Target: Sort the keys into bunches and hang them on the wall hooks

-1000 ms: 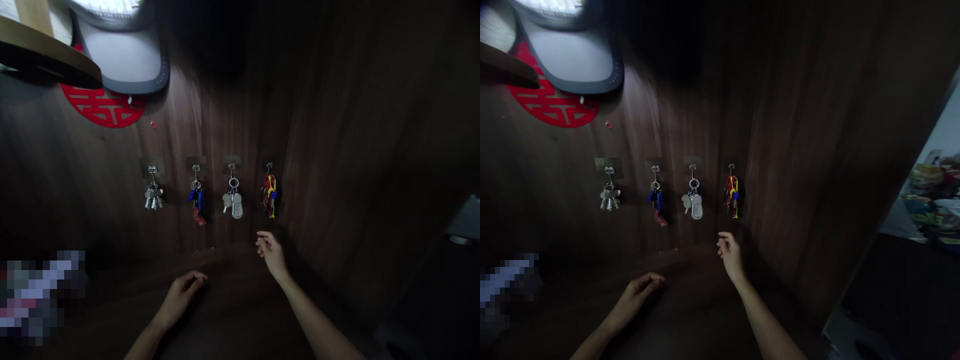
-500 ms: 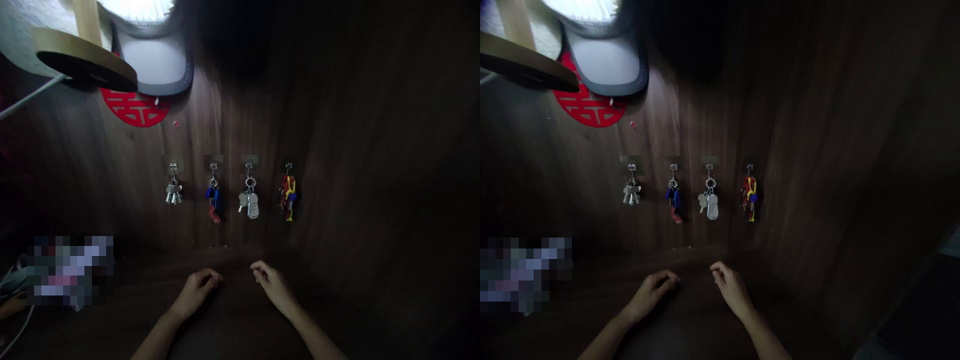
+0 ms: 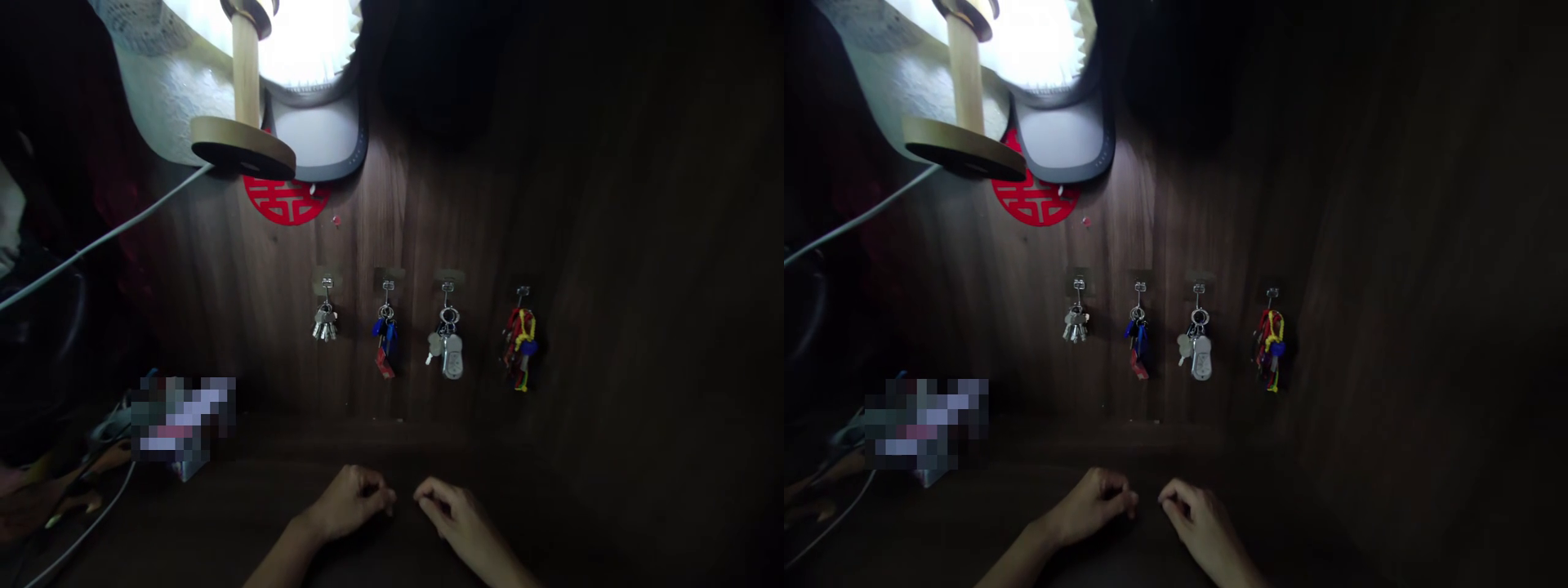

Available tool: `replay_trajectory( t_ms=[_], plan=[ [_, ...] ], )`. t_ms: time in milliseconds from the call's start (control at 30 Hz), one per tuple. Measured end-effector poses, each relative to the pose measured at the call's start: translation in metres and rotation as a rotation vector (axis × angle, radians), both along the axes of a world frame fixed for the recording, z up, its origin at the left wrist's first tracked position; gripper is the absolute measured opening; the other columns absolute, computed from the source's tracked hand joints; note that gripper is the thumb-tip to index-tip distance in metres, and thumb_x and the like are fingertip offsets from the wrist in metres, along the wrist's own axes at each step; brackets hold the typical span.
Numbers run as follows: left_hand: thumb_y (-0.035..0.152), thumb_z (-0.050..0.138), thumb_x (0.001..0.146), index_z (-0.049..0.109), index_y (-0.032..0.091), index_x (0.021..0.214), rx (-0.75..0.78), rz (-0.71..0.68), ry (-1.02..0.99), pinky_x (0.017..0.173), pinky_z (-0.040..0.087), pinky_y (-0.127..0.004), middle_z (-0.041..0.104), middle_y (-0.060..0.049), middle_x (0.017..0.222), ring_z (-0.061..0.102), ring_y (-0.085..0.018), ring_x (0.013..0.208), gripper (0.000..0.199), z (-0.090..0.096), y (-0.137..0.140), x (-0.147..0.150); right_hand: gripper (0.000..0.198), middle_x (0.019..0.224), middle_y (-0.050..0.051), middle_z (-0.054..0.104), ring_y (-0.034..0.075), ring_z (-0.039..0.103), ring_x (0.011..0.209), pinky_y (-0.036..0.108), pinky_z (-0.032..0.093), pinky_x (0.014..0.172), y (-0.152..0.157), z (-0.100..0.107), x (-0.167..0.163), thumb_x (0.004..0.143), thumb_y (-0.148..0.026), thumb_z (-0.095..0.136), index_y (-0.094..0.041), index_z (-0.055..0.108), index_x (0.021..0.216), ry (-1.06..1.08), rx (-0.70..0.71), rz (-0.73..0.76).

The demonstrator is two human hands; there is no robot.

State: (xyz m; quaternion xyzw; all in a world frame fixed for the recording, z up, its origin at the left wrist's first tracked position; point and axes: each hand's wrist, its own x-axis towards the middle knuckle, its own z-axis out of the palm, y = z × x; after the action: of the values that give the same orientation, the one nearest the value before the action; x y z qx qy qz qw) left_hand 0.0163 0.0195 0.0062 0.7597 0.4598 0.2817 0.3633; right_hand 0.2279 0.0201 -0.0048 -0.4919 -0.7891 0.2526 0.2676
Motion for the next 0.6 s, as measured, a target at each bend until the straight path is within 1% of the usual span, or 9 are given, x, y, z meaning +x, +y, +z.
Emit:
replay_trajectory(
  t_ms=[100,167,233,300,367,433,467,500,600],
  plan=[
    [0.042,0.053,0.080,0.072,0.014,0.064,-0.053,-0.050,-0.036,0.049,0.027,-0.019,0.057,0.003,0.051,0.038,-0.008,0.049,0.037,0.004,-0.004,0.001,0.022,0.056,-0.004,0.050,0.010,0.046,0.051,0.020,0.033,0.051,-0.004,-0.001,-0.007,0.082,-0.029,0.045,-0.019,0.064,0.077,0.053,-0.054,0.057],
    [0.044,0.054,0.080,0.071,0.014,0.064,-0.140,-0.101,-0.102,0.046,0.025,-0.020,0.054,0.004,0.050,0.034,-0.007,0.046,0.038,0.011,-0.008,0.003,0.020,0.052,-0.005,0.047,0.009,0.043,0.047,0.020,0.032,0.048,-0.005,0.001,-0.009,0.080,-0.028,0.047,-0.018,0.063,0.077,0.100,-0.122,0.100],
    [0.046,0.056,0.078,0.070,0.013,0.064,-0.240,-0.154,-0.198,0.044,0.023,-0.020,0.054,0.004,0.050,0.030,-0.006,0.042,0.039,0.021,-0.012,0.004,0.017,0.049,-0.007,0.045,0.007,0.039,0.042,0.019,0.030,0.045,-0.006,0.006,-0.009,0.079,-0.027,0.050,-0.017,0.064,0.077,0.161,-0.195,0.148],
    [0.046,0.062,0.074,0.070,0.013,0.067,-0.311,-0.201,-0.326,0.042,0.021,-0.020,0.054,0.004,0.052,0.029,-0.005,0.041,0.034,0.033,-0.018,0.003,0.016,0.047,-0.008,0.043,0.005,0.034,0.038,0.019,0.026,0.043,-0.008,0.019,-0.005,0.077,-0.030,0.056,-0.016,0.064,0.079,0.267,-0.259,0.191],
    [0.043,0.071,0.067,0.072,0.015,0.073,-0.348,-0.248,-0.506,0.042,0.021,-0.019,0.049,0.006,0.049,0.028,-0.004,0.040,0.028,0.047,-0.025,-0.001,0.022,0.045,-0.009,0.038,0.004,0.027,0.035,0.019,0.020,0.040,-0.012,0.036,0.001,0.075,-0.037,0.061,-0.017,0.064,0.085,0.471,-0.316,0.234],
    [0.041,0.076,0.062,0.072,0.019,0.076,-0.343,-0.286,-0.798,0.043,0.022,-0.018,0.039,0.009,0.045,0.026,-0.004,0.040,0.026,0.060,-0.033,-0.008,0.028,0.043,-0.011,0.029,0.004,0.017,0.037,0.020,0.015,0.040,-0.019,0.056,0.007,0.074,-0.042,0.064,-0.020,0.065,0.091,0.804,-0.318,0.253],
    [0.041,0.076,0.062,0.072,0.023,0.079,-0.309,-0.295,-0.955,0.045,0.023,-0.017,0.033,0.010,0.043,0.024,-0.003,0.039,0.025,0.066,-0.038,-0.012,0.028,0.042,-0.012,0.024,0.004,0.015,0.039,0.020,0.016,0.042,-0.023,0.065,0.009,0.075,-0.041,0.065,-0.022,0.065,0.094,0.955,-0.320,0.278],
    [0.038,0.077,0.063,0.072,0.026,0.085,-0.280,-0.310,-1.059,0.046,0.024,-0.017,0.027,0.011,0.043,0.021,-0.003,0.039,0.025,0.072,-0.042,-0.017,0.026,0.041,-0.013,0.019,0.005,0.013,0.039,0.021,0.018,0.043,-0.026,0.074,0.011,0.075,-0.039,0.066,-0.024,0.065,0.097,1.072,-0.315,0.322],
    [0.033,0.074,0.067,0.067,0.035,0.102,-0.172,-0.320,-1.236,0.051,0.031,-0.017,0.015,0.012,0.043,0.014,-0.004,0.039,0.035,0.082,-0.053,-0.031,0.035,0.039,-0.013,0.011,0.006,0.010,0.038,0.022,0.019,0.042,-0.034,0.094,0.008,0.077,-0.034,0.066,-0.034,0.061,0.111,1.342,-0.305,0.424]
  ],
)
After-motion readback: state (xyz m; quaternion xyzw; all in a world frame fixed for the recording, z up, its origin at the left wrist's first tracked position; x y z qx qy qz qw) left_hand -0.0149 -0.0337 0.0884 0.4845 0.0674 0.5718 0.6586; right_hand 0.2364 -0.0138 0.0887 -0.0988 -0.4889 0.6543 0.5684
